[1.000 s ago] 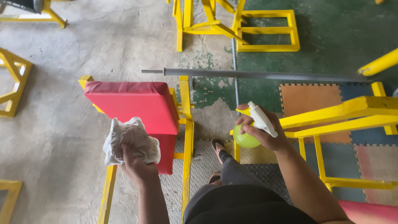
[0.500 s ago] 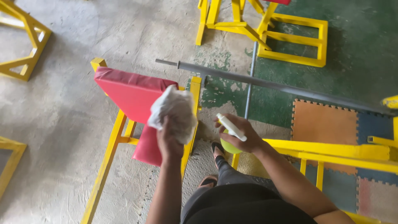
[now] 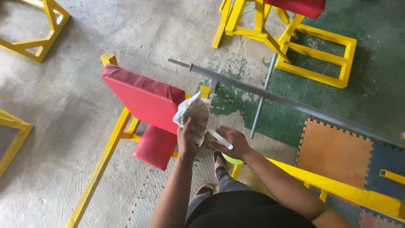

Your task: Cleaning and sanitizing various weight benches and gym equipment using a spray bottle and cloth.

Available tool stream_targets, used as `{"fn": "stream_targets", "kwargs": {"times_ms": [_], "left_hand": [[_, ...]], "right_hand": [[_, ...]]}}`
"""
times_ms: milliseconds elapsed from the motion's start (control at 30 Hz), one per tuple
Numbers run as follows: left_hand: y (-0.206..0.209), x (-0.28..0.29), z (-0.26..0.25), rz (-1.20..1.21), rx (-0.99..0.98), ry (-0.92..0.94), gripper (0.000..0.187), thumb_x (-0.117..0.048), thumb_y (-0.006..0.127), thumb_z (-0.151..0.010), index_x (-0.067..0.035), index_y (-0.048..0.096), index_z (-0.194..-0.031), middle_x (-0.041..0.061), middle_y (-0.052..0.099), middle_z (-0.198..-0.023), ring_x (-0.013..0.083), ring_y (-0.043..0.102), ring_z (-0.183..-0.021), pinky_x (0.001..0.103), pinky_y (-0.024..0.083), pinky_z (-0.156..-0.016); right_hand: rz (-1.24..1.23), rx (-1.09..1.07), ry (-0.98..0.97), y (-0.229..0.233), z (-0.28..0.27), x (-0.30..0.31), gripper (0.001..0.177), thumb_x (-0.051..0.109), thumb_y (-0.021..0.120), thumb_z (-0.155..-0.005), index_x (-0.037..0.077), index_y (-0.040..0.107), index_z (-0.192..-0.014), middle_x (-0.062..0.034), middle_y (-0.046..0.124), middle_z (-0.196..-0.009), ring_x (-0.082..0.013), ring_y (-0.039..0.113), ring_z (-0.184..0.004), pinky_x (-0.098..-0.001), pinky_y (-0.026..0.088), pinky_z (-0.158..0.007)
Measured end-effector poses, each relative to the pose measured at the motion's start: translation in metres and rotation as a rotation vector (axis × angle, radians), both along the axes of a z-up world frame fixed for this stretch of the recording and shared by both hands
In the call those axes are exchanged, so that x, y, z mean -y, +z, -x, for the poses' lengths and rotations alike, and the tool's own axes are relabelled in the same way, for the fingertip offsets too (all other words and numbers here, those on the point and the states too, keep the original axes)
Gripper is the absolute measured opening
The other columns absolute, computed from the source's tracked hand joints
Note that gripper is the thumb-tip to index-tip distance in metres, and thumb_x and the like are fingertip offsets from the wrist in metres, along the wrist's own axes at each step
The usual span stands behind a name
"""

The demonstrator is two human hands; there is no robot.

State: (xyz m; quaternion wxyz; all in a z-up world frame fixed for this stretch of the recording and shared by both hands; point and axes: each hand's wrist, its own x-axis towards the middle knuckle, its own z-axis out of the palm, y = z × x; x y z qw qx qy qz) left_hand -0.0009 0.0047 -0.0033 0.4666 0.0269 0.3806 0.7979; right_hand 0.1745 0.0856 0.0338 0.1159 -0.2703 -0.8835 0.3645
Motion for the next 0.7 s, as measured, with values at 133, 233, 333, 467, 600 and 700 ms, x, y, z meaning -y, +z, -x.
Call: {"fn": "stream_targets", "kwargs": {"times_ms": [133,233,333,467,600,700], "left_hand": [[-0.001,-0.021,0.007,-0.054,0.009,-0.025,0.040,-0.017,0.053,-0.101,-0.001,0.055,-0.138,0.012,0.066,-0.132,0.0241,0.067,-0.118,0.039,0.056,-0.099],[-0.007,-0.026,0.004,0.028,-0.025,0.017,0.040,-0.017,0.054,-0.101,-0.001,0.056,-0.137,0.012,0.067,-0.129,0.0241,0.067,-0.116,0.040,0.056,-0.099],[-0.009,-0.037,0.010,0.039,-0.014,0.034,0.038,-0.018,0.055,-0.103,-0.001,0.056,-0.137,0.011,0.067,-0.128,0.0230,0.067,-0.114,0.039,0.055,-0.097],[-0.022,-0.034,0.013,0.053,-0.040,0.101,0.036,-0.016,0.056,-0.102,-0.002,0.057,-0.135,0.010,0.067,-0.126,0.0219,0.067,-0.113,0.038,0.056,-0.096],[-0.039,-0.034,0.016,0.069,-0.071,0.141,0.034,-0.017,0.056,-0.103,0.001,0.060,-0.132,0.011,0.068,-0.122,0.0228,0.068,-0.109,0.039,0.056,-0.095],[-0.045,-0.036,0.015,0.042,-0.045,0.167,0.034,-0.018,0.057,-0.103,0.003,0.061,-0.130,0.013,0.070,-0.121,0.0244,0.069,-0.108,0.040,0.057,-0.097]], "right_hand": [[0.023,-0.224,0.123,0.005,0.005,-0.021,0.041,0.041,0.075,-0.086,0.008,0.069,-0.109,-0.0109,0.067,-0.097,-0.0335,0.069,-0.087,-0.0437,0.055,-0.073],[0.087,-0.077,0.043,-0.012,0.003,-0.025,0.036,0.046,0.077,-0.087,0.012,0.070,-0.095,-0.0071,0.068,-0.089,-0.0281,0.073,-0.082,-0.0419,0.057,-0.072],[0.050,-0.063,0.057,-0.010,0.010,-0.037,0.033,0.043,0.078,-0.086,0.011,0.071,-0.095,-0.0088,0.068,-0.090,-0.0298,0.072,-0.081,-0.0428,0.056,-0.072],[0.026,-0.266,0.161,0.003,0.018,-0.044,0.037,0.038,0.077,-0.085,0.007,0.069,-0.103,-0.0117,0.067,-0.094,-0.0337,0.069,-0.083,-0.0428,0.055,-0.070],[0.113,-0.133,0.099,-0.019,0.021,-0.049,0.032,0.040,0.078,-0.088,0.010,0.068,-0.090,-0.0088,0.068,-0.083,-0.0279,0.071,-0.076,-0.0407,0.057,-0.069],[-0.018,-0.141,0.174,-0.009,0.024,-0.053,0.034,0.041,0.079,-0.088,0.010,0.067,-0.091,-0.0094,0.067,-0.084,-0.0295,0.069,-0.077,-0.0420,0.056,-0.067]]}}
